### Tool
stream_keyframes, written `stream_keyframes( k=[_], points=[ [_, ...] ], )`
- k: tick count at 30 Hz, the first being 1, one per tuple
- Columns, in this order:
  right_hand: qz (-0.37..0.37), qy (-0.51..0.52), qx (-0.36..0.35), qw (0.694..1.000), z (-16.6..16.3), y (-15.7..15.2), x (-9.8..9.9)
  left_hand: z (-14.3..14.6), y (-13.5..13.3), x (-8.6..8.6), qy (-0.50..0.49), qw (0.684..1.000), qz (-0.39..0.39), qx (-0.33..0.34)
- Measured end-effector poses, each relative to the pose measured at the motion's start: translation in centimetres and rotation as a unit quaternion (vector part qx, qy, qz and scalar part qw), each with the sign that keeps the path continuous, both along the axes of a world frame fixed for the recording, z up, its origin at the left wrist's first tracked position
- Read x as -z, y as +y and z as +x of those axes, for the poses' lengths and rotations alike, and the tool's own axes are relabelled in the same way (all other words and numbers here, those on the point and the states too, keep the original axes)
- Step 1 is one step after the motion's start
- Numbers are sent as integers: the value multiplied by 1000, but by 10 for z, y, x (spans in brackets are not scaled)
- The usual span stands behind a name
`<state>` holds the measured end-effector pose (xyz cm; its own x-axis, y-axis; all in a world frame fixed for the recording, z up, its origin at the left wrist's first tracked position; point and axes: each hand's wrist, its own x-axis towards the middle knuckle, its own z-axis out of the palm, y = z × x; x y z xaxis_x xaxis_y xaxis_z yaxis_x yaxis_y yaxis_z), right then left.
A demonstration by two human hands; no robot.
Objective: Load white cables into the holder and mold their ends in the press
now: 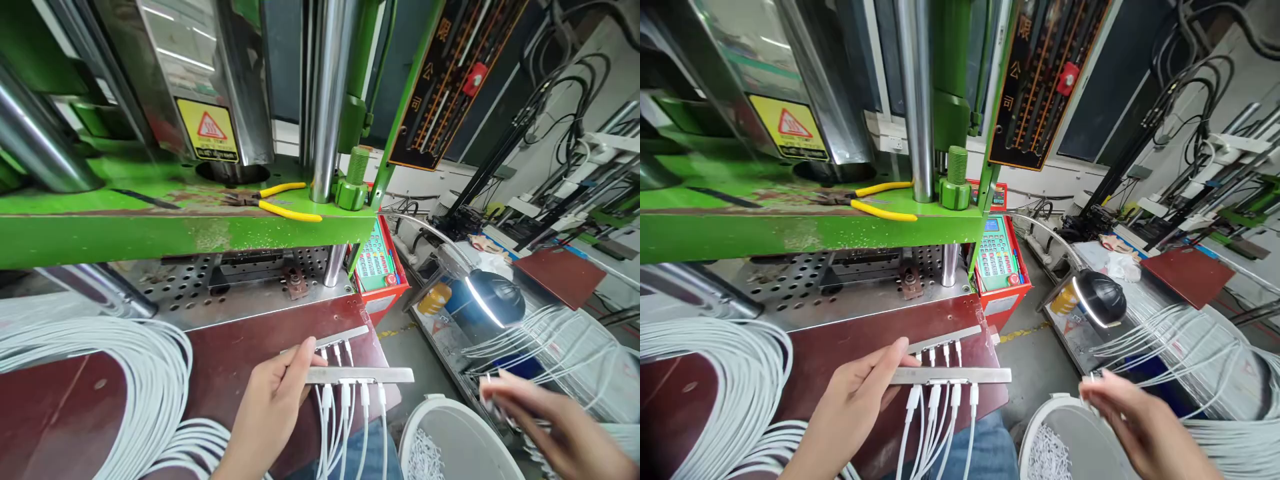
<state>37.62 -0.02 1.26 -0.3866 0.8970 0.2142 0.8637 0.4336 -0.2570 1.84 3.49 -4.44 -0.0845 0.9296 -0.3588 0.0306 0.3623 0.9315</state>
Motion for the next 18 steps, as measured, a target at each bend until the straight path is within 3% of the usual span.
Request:
stream_keyframes(
  k=[2, 3, 5, 7, 8, 11, 14, 16, 18],
  points=[
    [-224, -82, 35, 971, 21, -4, 18, 1, 0, -5, 24, 998, 27, 44],
    [-291, -95, 70, 949, 23, -6, 24, 3, 0, -7, 43, 996, 44, 65],
    [-329, -60, 126, 934, 8, -8, 27, 9, 0, -12, 68, 989, 77, 104],
    [-275, 19, 156, 949, -27, -3, 22, 18, 1, -18, 70, 985, 95, 129],
    [-260, 50, 134, 955, -49, 2, 17, 22, 1, -22, 71, 983, 100, 136],
    [-249, 111, -25, 962, -109, 19, 8, 28, 2, -32, 78, 980, 118, 140],
    [-220, 166, -108, 955, -141, 33, 10, 16, 0, -39, 61, 981, 141, 120],
    [-131, 182, -135, 965, -147, 42, 12, 3, -4, -41, 37, 973, 172, 148],
    [0, 176, -161, 971, -146, 52, 9, -6, -9, -40, 6, 946, 185, 265]
  ],
)
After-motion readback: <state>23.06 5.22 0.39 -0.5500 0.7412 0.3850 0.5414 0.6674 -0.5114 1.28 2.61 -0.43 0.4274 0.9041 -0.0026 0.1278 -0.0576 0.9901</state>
